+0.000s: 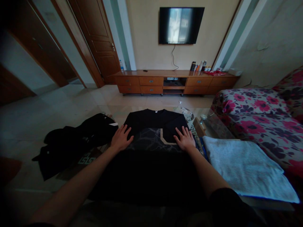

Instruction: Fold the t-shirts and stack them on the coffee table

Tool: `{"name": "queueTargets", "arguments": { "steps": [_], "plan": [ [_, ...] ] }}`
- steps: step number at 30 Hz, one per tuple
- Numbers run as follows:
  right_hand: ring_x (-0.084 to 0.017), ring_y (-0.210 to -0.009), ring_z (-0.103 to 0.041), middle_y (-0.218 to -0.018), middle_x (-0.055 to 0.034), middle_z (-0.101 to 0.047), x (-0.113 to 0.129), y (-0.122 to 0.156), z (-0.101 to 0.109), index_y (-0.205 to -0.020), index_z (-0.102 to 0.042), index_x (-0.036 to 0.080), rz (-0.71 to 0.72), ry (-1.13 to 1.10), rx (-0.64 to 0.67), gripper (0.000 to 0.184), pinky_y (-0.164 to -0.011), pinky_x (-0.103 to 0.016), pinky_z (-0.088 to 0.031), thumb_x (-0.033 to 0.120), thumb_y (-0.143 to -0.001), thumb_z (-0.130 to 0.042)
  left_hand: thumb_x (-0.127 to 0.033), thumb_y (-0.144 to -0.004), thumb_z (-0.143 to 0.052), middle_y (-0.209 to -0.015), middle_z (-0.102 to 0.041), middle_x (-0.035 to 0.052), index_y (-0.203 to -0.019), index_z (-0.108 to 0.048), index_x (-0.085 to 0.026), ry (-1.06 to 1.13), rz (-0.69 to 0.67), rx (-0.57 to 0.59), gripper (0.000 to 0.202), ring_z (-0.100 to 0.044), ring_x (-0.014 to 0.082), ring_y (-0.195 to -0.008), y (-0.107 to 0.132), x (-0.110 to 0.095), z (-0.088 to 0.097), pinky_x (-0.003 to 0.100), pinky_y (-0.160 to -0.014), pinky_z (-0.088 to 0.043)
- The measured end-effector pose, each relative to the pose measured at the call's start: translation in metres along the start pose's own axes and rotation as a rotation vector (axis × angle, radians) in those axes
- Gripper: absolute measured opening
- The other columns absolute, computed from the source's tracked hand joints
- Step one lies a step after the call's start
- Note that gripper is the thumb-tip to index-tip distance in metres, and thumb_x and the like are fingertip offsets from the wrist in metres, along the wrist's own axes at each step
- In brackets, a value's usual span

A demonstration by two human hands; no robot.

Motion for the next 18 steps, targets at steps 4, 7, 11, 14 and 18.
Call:
{"name": "queueTargets", "arguments": {
  "steps": [4, 7, 11, 14, 18],
  "plan": [
    [-0.033, -0.156, -0.005, -0.171, -0.0089, -0.003, -0.012, 0.014, -0.001, -0.162, -0.025, 0.025, -0.139, -0.034, -0.012, 0.083, -0.124, -0.050, -0.010, 0.075, -0.096, -0.021, -0.071, -0.094, -0.034, -0.167, -0.022, 0.0179, -0.157, -0.033, -0.011, -0.041, 0.099, 0.046, 0.088, -0.017, 0.0364, -0.155, 0.015, 0.010, -0.004, 0.051, -0.123, -0.017],
    [-0.030, -0.156, 0.000, -0.171, -0.0098, 0.001, -0.018, 0.023, -0.003, -0.163, -0.022, 0.021, -0.121, -0.036, -0.010, 0.082, -0.125, -0.047, -0.008, 0.071, -0.099, -0.018, -0.073, -0.093, -0.032, -0.167, -0.020, 0.0181, -0.158, -0.031, -0.011, -0.039, 0.039, 0.096, 0.091, -0.016, 0.0350, -0.155, 0.023, 0.013, -0.004, 0.049, -0.123, -0.018],
    [-0.028, -0.156, 0.000, -0.171, -0.0100, -0.001, -0.020, 0.032, 0.006, -0.163, -0.021, 0.019, -0.099, -0.064, 0.049, 0.078, -0.125, -0.047, -0.009, 0.066, -0.101, -0.015, -0.063, -0.098, -0.030, -0.166, -0.024, 0.0188, -0.157, -0.033, -0.010, -0.043, 0.037, 0.024, 0.079, -0.021, 0.0326, -0.154, 0.034, 0.005, 0.016, 0.047, -0.124, -0.016],
    [-0.026, -0.156, -0.004, -0.170, -0.0106, -0.005, -0.016, 0.044, 0.025, -0.163, -0.021, 0.019, -0.006, -0.112, 0.016, 0.076, -0.126, -0.044, -0.013, 0.064, -0.102, -0.014, -0.054, -0.102, -0.028, -0.166, -0.026, 0.0132, -0.158, -0.034, -0.016, -0.043, -0.014, -0.019, 0.068, -0.024, 0.0285, -0.153, 0.051, -0.005, 0.035, 0.045, -0.125, -0.016],
    [-0.027, -0.156, -0.013, -0.169, -0.0166, -0.013, -0.010, 0.080, 0.039, -0.161, -0.026, 0.014, 0.089, -0.125, 0.032, 0.077, -0.125, -0.043, -0.017, 0.062, -0.102, -0.022, -0.054, -0.102, -0.027, -0.165, -0.031, 0.0078, -0.157, -0.035, -0.022, -0.022, -0.113, 0.103, 0.064, -0.026, 0.0266, -0.153, 0.088, -0.004, 0.045, 0.044, -0.124, -0.020]
  ]
}}
Point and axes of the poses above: each hand's wrist, its own y-axis away from the middle knuckle, its own z-axis out of the back of the hand, x = y × z, the point moved 4 cm from there along -y, towards the middle knuckle
